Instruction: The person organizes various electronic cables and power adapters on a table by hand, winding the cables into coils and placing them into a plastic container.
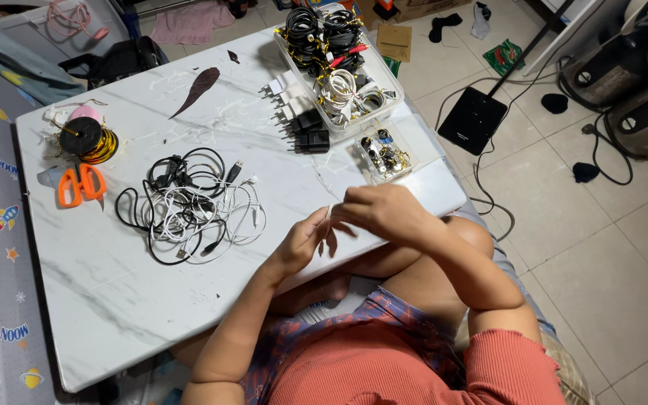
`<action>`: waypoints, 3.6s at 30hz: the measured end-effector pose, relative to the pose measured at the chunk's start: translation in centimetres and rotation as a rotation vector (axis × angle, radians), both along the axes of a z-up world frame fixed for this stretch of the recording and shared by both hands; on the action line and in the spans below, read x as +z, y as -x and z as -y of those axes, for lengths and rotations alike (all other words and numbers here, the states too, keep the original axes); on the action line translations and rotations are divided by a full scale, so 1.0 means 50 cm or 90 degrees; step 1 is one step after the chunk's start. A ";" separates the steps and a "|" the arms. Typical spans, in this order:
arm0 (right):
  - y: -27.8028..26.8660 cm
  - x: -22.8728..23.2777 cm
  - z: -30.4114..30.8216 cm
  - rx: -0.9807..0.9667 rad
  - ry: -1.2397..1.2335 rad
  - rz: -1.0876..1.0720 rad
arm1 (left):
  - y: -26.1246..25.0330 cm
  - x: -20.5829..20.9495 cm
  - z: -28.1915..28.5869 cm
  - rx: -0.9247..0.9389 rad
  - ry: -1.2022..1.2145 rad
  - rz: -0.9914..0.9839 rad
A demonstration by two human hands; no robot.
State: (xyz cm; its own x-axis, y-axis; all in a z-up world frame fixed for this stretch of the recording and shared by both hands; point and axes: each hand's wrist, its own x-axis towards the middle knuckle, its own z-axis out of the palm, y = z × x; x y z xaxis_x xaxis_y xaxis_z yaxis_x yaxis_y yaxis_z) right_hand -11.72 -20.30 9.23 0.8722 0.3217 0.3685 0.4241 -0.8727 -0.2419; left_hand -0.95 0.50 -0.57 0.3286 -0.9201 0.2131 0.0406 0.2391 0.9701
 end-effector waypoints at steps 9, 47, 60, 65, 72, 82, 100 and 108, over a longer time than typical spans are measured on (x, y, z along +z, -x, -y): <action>-0.055 -0.220 -0.091 -0.087 -0.711 0.016 | 0.021 0.011 0.029 0.137 0.179 -0.328; -0.056 -0.297 -0.146 -0.133 -1.137 -0.040 | 0.078 -0.110 0.070 0.392 0.175 -0.266; -0.025 -0.303 -0.071 -0.183 -0.865 -0.126 | -0.012 -0.145 0.077 0.252 0.039 -0.156; -0.033 -0.294 -0.041 -0.186 -1.013 -0.225 | -0.051 -0.145 0.095 0.138 0.070 -0.163; -0.037 -0.295 0.003 -0.185 -0.647 -0.187 | -0.079 -0.099 0.093 0.026 -0.091 -0.207; -0.062 -0.295 -0.005 -0.242 -0.763 -0.181 | -0.071 -0.125 0.111 0.091 -0.034 -0.380; -0.100 -0.311 0.019 -0.246 -0.915 -0.282 | -0.079 -0.076 0.119 0.252 -0.054 -0.086; -0.097 -0.239 0.020 -0.186 -0.782 -0.308 | -0.097 -0.046 0.090 0.351 -0.025 0.086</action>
